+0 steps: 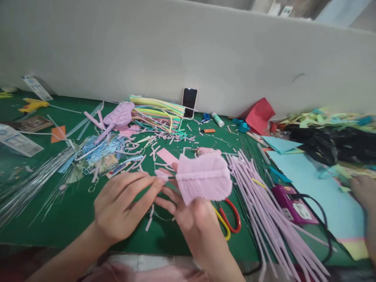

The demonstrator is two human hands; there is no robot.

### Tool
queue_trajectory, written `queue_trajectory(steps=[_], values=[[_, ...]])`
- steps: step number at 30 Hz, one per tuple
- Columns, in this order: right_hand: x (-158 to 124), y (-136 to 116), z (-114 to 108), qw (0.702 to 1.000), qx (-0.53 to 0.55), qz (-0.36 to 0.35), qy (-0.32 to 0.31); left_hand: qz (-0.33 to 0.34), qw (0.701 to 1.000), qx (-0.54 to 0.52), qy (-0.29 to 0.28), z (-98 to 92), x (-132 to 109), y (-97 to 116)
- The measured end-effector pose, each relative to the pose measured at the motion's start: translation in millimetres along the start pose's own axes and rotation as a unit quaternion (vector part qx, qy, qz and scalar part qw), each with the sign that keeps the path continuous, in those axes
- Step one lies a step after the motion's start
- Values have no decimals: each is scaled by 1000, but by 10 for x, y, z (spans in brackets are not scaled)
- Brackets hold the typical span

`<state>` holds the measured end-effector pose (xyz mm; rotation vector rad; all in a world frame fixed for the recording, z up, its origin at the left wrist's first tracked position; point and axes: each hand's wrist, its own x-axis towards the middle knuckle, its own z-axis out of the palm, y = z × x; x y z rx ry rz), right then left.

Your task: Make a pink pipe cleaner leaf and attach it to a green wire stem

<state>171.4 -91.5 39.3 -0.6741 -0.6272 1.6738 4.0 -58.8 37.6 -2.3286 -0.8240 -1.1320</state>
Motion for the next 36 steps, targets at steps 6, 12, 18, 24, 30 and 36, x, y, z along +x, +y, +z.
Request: queue_trajectory(steps=[6, 12, 18, 24, 30, 36], values=[[173, -60, -152, 998, -29, 50, 38, -125, 978, -140, -88, -152, -21, -4], [255, -142, -178, 994, -86, 59, 10, -469, 741, -415, -241, -234, 46, -241], [358, -148, -162, 990, -116, 79, 2, -544, 568, -579, -217, 31, 82, -84], [306, 1, -228, 992, -92, 73, 40, -584, 566, -572, -104, 151, 27, -2], [224, 181, -211, 989, -111, 49, 86, -594, 550, -583, -75, 203, -18, 41], [230, 229, -224, 977, -187, -33, 100, -595, 548, -581, -90, 187, -61, 55]])
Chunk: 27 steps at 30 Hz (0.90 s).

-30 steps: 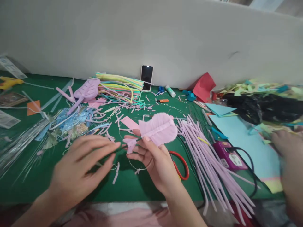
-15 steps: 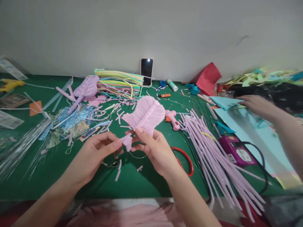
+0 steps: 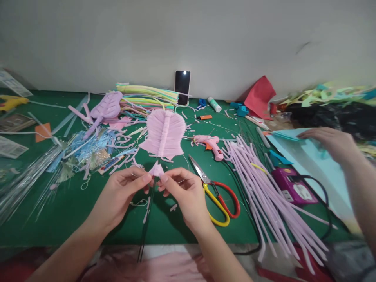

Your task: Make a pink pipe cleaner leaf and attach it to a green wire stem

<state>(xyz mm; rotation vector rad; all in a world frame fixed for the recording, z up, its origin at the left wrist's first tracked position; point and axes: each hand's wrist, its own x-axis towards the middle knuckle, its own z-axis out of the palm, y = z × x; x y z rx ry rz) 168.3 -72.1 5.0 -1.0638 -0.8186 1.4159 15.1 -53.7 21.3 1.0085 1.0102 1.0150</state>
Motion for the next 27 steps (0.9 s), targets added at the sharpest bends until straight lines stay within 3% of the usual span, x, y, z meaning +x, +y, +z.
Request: queue_trajectory(steps=[4, 19, 27], values=[[-9, 29, -13, 999, -21, -17, -18, -9, 1000, 9, -14, -56, -16, -15], [-11, 34, -66, 997, -32, 26, -61, -27, 997, 47, -57, -100, 1, 73], [18, 39, -86, 996, -21, 35, -75, -35, 999, 13, -8, -127, 70, -15]])
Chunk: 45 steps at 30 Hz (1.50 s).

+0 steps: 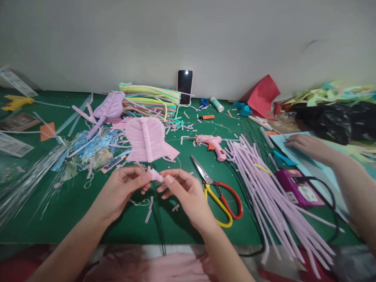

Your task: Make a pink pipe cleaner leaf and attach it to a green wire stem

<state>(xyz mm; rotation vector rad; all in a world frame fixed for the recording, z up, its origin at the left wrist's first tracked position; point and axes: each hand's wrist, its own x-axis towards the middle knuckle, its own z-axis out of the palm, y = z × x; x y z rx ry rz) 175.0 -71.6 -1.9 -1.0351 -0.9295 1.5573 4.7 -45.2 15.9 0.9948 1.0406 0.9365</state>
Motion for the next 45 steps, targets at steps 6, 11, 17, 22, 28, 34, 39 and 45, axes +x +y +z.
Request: queue_trajectory(steps=[6, 11, 17, 22, 28, 34, 39, 45], values=[[1, -4, -17, 1000, 1, 18, 13, -27, 1000, 4, -4, -84, 11, -16], [-7, 27, -13, 1000, 13, 27, 5, -17, 998, -64, -17, -129, 4, 4], [-27, 55, 3, 999, -3, 36, -8, -24, 986, -165, 3, -170, 77, 27], [-34, 43, 10, 998, -29, 55, -13, -27, 987, -155, 13, -180, 95, 18], [-28, 7, -117, 964, -245, -23, 102, -9, 983, -164, 77, -321, 123, 53], [74, -21, -99, 758, -625, -161, 99, -2, 967, -200, 158, -433, 159, 110], [332, -49, 12, 653, -742, -135, 65, 2, 970, -183, 161, -422, 148, 72], [522, -99, 90, 634, -764, -116, 26, 26, 967, -179, 178, -436, 159, 52]])
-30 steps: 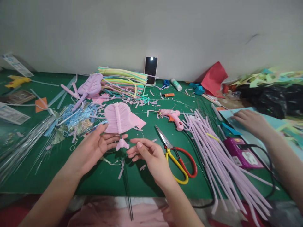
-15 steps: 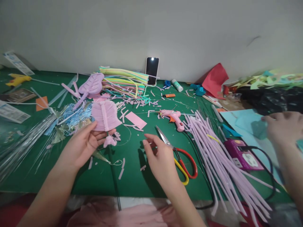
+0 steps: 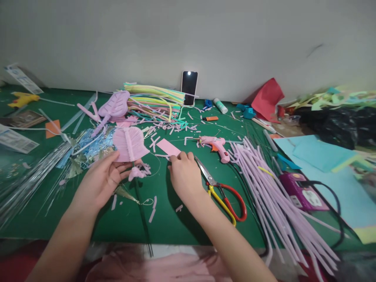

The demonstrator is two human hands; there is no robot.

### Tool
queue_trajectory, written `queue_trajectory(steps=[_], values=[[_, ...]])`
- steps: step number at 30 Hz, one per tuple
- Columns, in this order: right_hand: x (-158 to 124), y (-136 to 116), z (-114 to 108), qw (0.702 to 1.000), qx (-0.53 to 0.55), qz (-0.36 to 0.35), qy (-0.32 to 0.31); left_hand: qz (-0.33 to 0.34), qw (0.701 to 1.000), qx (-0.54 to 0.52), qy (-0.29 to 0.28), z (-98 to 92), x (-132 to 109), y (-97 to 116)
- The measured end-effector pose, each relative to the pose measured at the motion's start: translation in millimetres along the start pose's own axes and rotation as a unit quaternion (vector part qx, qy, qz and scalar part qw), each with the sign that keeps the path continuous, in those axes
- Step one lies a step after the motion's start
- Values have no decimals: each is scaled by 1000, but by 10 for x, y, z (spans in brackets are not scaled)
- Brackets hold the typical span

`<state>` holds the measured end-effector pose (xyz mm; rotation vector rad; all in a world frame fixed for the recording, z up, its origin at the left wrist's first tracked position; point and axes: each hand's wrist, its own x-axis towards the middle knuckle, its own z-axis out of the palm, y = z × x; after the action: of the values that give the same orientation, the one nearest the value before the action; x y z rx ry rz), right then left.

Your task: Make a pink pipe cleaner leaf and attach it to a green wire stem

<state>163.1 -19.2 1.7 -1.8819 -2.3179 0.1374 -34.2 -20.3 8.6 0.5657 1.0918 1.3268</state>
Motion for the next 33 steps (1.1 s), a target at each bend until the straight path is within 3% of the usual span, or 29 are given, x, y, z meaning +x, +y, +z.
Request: queue_trajectory(steps=[3, 8, 11, 17, 22, 29, 33], values=[[-50, -71, -55, 999, 34, -9, -13, -5, 998, -54, 34, -4, 28, 51], [-249, -214, -120, 978, 160, -44, -130, -50, 990, -116, 68, 13, 37, 128], [-272, -269, -101, 973, 165, -40, -154, -52, 990, -114, 68, 20, 32, 129], [6, -389, -7, 991, 109, -40, -70, -24, 994, -94, 50, -25, 43, 91], [151, -421, 71, 988, 123, -48, -73, -31, 994, -95, 44, -37, 52, 79], [1, 14, -85, 983, 175, 15, -49, -40, 997, -67, 22, -9, 36, 50], [-273, 289, -201, 919, 381, 92, 40, -21, 999, -29, -9, 10, -2, 3]])
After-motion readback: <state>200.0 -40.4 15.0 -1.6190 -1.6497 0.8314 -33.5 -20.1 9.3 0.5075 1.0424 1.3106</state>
